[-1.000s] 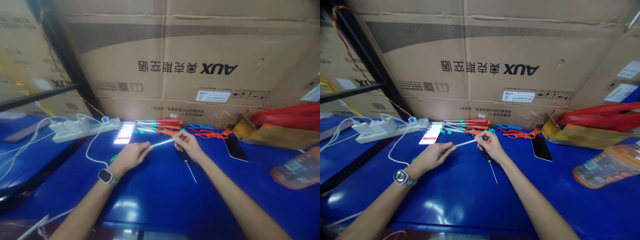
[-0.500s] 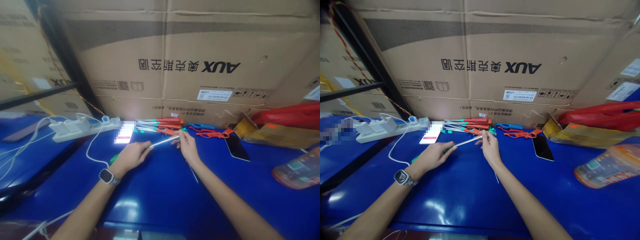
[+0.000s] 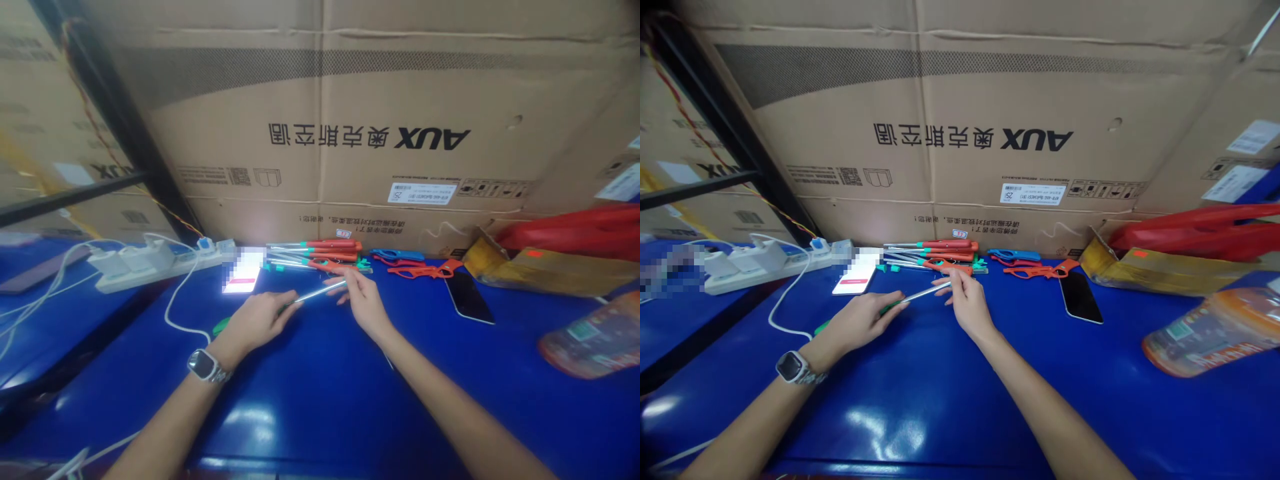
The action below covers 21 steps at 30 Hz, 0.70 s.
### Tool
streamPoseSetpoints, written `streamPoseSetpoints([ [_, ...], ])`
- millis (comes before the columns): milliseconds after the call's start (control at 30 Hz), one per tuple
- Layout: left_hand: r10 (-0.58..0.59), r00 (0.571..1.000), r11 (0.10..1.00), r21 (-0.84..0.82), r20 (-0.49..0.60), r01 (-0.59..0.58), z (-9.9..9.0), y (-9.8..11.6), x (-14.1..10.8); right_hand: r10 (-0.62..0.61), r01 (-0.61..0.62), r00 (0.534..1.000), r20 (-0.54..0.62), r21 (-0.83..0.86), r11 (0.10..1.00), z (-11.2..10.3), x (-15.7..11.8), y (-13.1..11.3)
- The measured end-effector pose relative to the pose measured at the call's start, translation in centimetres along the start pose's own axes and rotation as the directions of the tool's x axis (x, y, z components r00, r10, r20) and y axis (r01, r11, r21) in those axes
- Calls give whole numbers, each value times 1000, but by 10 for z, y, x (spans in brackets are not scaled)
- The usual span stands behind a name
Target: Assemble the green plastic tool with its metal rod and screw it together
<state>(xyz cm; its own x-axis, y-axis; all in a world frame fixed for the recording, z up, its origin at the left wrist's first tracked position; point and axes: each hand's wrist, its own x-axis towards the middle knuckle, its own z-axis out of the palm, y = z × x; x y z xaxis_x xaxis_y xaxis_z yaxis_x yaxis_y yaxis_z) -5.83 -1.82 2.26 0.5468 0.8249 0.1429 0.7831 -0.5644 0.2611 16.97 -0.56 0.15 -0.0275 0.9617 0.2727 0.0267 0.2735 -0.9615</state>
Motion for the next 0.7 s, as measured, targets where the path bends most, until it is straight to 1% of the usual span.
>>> streamPoseSetpoints([
  [133,3,1000,1000,-21,5,-3,1,0,0,-87,87,996,-1,-70,994,-1,-3,-1],
  [200,3,1000,1000,-25,-1,-3,1,-1,0,-114,114,993,14,-46,992,1,-3,-3],
  [300,2,1000,1000,-23,-12,-3,1,-2,1,-119,118,993,26,38,992,5,-2,-8],
  [433,-7,999,1000,-20,-46,6,2,2,1,-61,65,998,-25,213,975,11,0,-11],
  [533,-21,997,1000,-16,-67,20,4,5,1,15,-7,1000,-21,347,938,14,-1,-12],
  [633,-15,996,1000,4,-87,16,5,5,2,96,-92,995,8,374,923,14,-2,-14],
  [700,-2,995,1000,7,-95,2,5,2,2,122,-126,992,33,324,938,12,-2,-13],
])
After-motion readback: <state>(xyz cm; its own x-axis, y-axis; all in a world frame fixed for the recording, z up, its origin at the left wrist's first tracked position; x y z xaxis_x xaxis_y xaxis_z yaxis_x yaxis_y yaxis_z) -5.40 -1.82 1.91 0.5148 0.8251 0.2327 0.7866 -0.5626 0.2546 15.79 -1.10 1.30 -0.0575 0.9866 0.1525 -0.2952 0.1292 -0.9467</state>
